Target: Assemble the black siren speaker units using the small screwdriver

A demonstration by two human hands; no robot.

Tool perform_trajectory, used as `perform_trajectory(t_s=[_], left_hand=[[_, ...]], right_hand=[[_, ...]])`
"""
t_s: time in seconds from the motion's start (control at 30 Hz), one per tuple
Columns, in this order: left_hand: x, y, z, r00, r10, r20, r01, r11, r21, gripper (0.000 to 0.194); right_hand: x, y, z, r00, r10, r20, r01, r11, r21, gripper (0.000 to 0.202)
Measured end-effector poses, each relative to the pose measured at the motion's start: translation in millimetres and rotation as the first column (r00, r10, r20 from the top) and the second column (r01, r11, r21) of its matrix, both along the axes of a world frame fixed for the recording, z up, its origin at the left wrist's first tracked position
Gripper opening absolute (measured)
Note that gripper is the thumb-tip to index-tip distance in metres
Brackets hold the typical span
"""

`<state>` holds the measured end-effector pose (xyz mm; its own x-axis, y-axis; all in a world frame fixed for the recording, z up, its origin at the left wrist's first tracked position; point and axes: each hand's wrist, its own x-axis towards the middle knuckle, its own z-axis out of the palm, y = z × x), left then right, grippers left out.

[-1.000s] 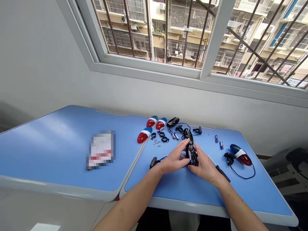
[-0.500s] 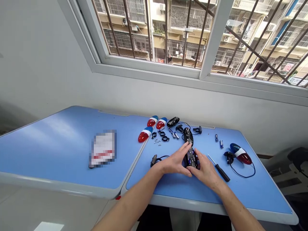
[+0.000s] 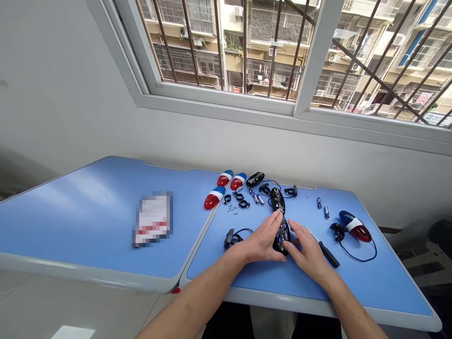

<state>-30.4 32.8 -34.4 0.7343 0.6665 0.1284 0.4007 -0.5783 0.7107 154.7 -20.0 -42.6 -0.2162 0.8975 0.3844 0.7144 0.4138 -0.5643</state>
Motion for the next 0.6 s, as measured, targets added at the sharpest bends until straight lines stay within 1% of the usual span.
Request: perform_trajectory(t_s=[0.07,0.17,0.27,0.47,0.6], left_hand=[[0.4,-0.3,-0.3,1.0,-0.002,-0.003,0.002,1.0,0.004,0.123],[1.7,-0.4,-1.5,1.0,0.01,0.01,-0.01,1.0,0.02,0.122],[3.1,-0.4,-2.6,1.0,0.011,-0.005,-0.011,0.999,0.037,0.117],[3.0,-1.8,-2.0,1.0,0.015,0.002,-0.015,0.999,0.037,0.117],[4.8,-2.0,-3.0,0.999,0.022,0.024,-0.022,1.0,0.011,0.123]], right_hand=[[3.2,-0.7,-3.9,0.999,-0.001,0.047,-0.005,0.992,0.129,0.045],[6.1,-0.8,-7.8,0.996,0.002,0.09,-0.021,0.976,0.215,0.04],[6.5,0.6,-8.7,0.994,-0.004,0.112,-0.024,0.969,0.245,0.037],[4.6,3.7,-7.9,0.988,-0.036,0.152,-0.006,0.965,0.263,0.034],[1.8,3.8,-5.5,0.977,-0.053,0.205,0.0,0.968,0.25,0.033]])
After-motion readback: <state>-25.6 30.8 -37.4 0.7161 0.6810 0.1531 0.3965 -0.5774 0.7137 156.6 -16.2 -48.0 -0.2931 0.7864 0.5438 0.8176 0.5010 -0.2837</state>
